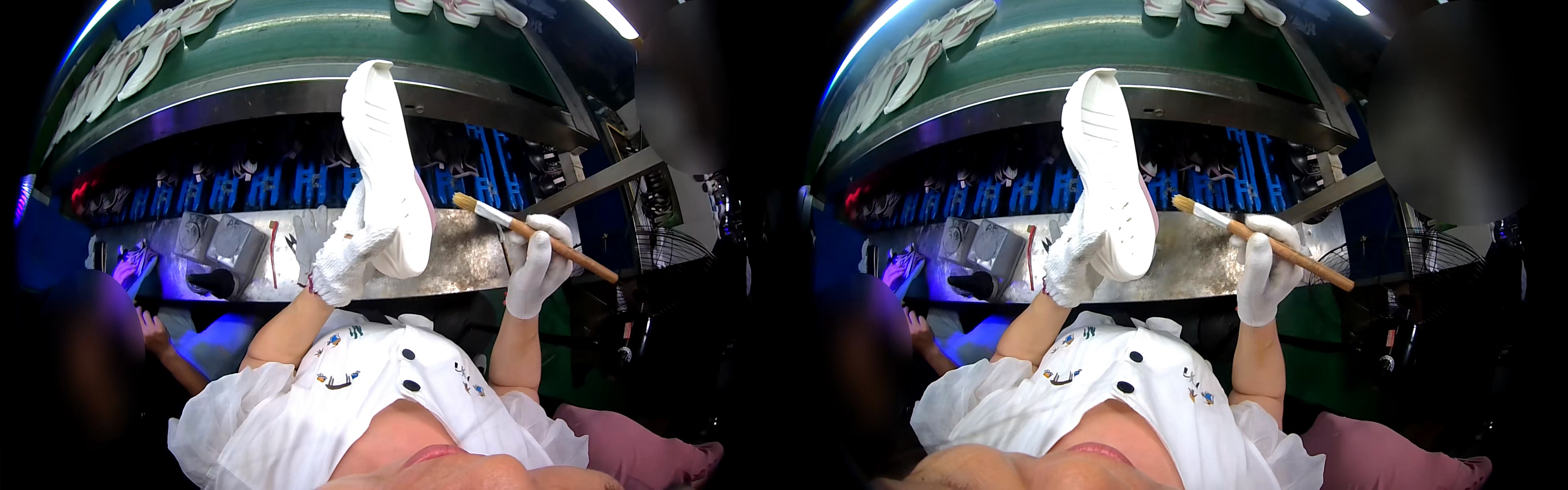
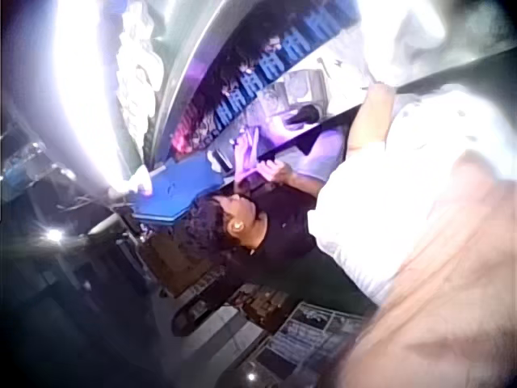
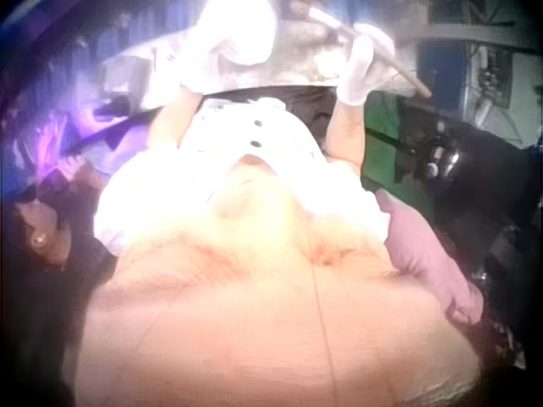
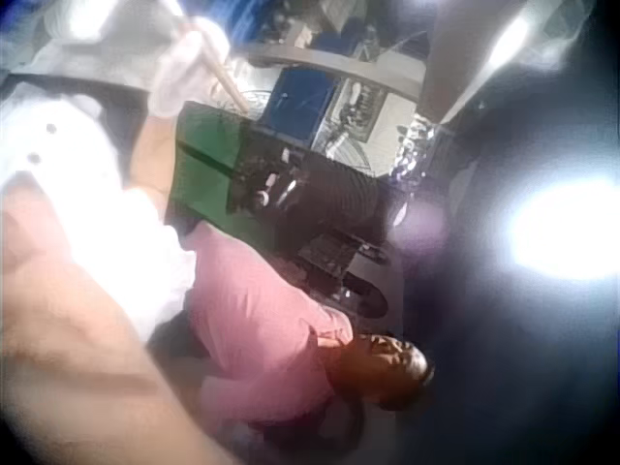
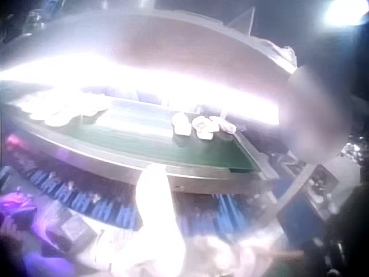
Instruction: The person repeatedly picks up white slip-on shoes from a conveyor belt, applies a white substance to the soles using a brush, and places them back on the belt. The task is performed continuously in a factory setting with other workers visible in the background.
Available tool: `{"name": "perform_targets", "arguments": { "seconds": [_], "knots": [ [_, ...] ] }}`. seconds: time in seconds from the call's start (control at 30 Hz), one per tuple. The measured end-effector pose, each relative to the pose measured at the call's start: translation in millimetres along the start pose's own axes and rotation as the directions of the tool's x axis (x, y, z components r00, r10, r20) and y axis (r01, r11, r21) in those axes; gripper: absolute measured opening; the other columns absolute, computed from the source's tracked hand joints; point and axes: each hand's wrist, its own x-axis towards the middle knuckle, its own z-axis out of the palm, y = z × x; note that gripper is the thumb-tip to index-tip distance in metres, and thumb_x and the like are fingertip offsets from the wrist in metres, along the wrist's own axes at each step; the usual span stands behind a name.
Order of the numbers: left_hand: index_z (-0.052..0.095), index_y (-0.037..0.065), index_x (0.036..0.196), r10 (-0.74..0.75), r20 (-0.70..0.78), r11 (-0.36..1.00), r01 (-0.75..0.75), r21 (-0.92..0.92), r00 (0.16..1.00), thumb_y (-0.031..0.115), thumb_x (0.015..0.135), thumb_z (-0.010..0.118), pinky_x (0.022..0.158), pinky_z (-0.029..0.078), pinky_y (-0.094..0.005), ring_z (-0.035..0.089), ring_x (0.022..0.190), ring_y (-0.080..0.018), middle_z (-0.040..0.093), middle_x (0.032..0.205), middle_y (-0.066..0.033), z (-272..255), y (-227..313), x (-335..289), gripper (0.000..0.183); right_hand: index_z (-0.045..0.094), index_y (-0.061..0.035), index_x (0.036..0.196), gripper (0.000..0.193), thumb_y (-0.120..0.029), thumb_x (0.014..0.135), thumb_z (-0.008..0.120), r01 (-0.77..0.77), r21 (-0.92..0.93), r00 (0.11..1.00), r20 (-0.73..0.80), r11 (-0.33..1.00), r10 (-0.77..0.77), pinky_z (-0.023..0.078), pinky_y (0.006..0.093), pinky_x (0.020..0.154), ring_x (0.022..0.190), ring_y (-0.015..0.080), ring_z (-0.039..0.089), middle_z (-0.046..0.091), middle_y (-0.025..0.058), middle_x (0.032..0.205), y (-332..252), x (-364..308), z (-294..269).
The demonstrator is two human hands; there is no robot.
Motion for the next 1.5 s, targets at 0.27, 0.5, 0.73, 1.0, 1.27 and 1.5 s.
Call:
{"name": "perform_targets", "arguments": {
  "seconds": [0.27,0.5,0.73,1.0,1.27,1.5],
  "knots": [
    [0.020,0.009,0.154,-0.040,-0.025,0.991,0.043,0.129,0.999,0.031,0.076,0.080,0.111,0.041,-0.0405,0.047,0.133,-0.0251,0.044,0.143,-0.0116,11.1,2.5,-3.8,0.101,0.062,0.0031,0.105,0.013,-0.003,0.094,0.060,0.015,-0.071,0.963,0.271,0.997,0.005,0.046,0.0185,0.059,0.069,0.0056,0.059,0.066,0.0066,0.085,-12.0,4.0,16.3],
    [0.019,0.011,0.155,-0.090,-0.052,0.979,0.098,0.176,0.995,0.029,0.074,0.080,0.112,0.039,-0.0391,0.045,0.134,-0.0230,0.044,0.145,-0.0096,6.5,-2.5,-14.0,0.103,0.064,0.0004,0.102,0.012,-0.008,0.092,0.065,0.187,-0.143,0.939,0.316,0.972,-0.135,0.047,0.0194,0.056,0.063,0.0052,0.058,0.065,0.0037,0.079,-2.5,18.2,25.7],
    [0.018,0.011,0.156,-0.135,-0.065,0.976,0.144,0.161,0.989,0.031,0.077,0.080,0.112,0.038,-0.0384,0.044,0.135,-0.0215,0.041,0.147,-0.0084,7.0,-6.3,-19.4,0.102,0.065,-0.0003,0.100,0.011,-0.005,0.090,0.066,0.209,-0.162,0.948,0.275,0.964,-0.159,0.046,0.0183,0.053,0.060,0.0035,0.056,0.065,0.0019,0.077,0.3,29.5,30.8],
    [0.018,0.011,0.155,-0.106,-0.031,0.990,0.108,0.086,0.994,0.033,0.077,0.080,0.111,0.040,-0.0401,0.047,0.133,-0.0242,0.043,0.145,-0.0102,10.0,-5.7,-9.6,0.102,0.068,-0.0027,0.095,0.012,-0.005,0.084,0.070,0.404,-0.310,0.859,0.452,0.861,-0.241,0.052,0.0223,0.054,0.058,0.0105,0.063,0.069,0.0057,0.076,-19.4,29.3,27.2],
    [0.023,0.012,0.154,-0.051,-0.090,0.994,0.041,-0.103,0.995,0.027,0.083,0.075,0.110,0.044,-0.0409,0.050,0.132,-0.0243,0.045,0.145,-0.0098,10.9,-1.1,-7.4,0.089,0.069,-0.0065,0.084,0.009,-0.004,0.076,0.071,0.419,-0.331,0.847,0.478,0.846,-0.232,0.050,0.0263,0.052,0.055,0.0145,0.062,0.068,0.0048,0.070,-41.2,24.5,18.0],
    [0.028,0.006,0.152,0.004,0.002,0.986,-0.004,-0.166,1.000,0.066,0.083,0.060,0.098,0.054,-0.0436,0.059,0.120,-0.0306,0.050,0.139,-0.0189,3.3,5.3,4.6,0.097,0.059,0.0041,0.107,0.022,-0.015,0.097,0.060,0.334,0.049,0.935,0.106,0.941,-0.338,0.048,0.0245,0.058,0.068,0.0132,0.059,0.067,0.0142,0.092,-18.7,5.4,11.5]
  ]
}}
